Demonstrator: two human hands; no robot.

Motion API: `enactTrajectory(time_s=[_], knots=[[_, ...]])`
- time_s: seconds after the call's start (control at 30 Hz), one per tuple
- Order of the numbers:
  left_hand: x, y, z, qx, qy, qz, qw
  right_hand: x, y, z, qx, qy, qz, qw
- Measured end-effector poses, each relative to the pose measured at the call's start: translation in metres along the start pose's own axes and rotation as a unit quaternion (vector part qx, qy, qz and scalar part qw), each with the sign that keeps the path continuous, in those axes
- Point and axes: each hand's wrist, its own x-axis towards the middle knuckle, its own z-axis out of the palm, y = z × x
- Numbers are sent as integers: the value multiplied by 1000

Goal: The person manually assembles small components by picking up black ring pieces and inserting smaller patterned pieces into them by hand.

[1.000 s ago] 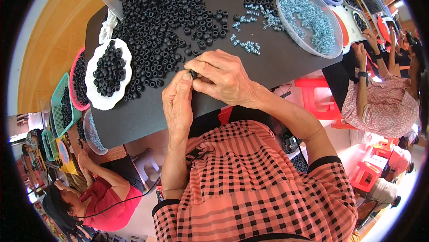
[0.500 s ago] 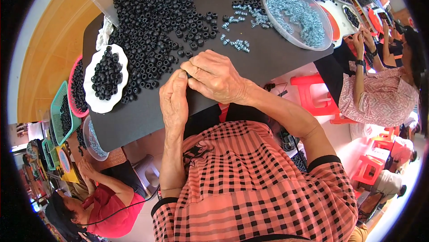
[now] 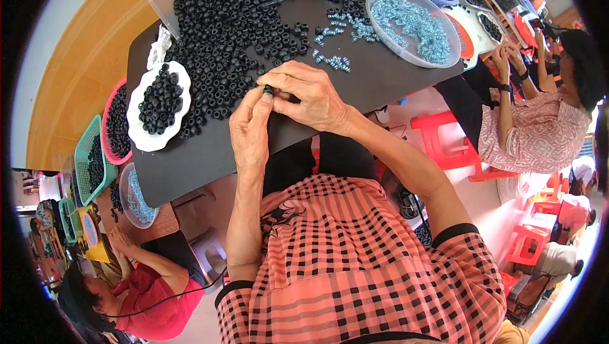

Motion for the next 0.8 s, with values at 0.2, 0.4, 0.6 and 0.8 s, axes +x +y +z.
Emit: enactTrajectory(time_s=[0.2, 0.4, 0.6, 0.8], knots=[[-1, 2, 1, -41, -13, 4, 999, 0, 0, -1, 7, 0, 7, 1000], [-1, 1, 0, -48, -8, -1, 999, 1, 1, 1, 8, 5, -2, 1000], [-3, 1, 0, 7, -6, 21, 1000, 1, 3, 0, 0, 6, -16, 1000], [-5, 8, 5, 72, 25, 39, 996, -1, 1, 1, -2, 14, 15, 1000]])
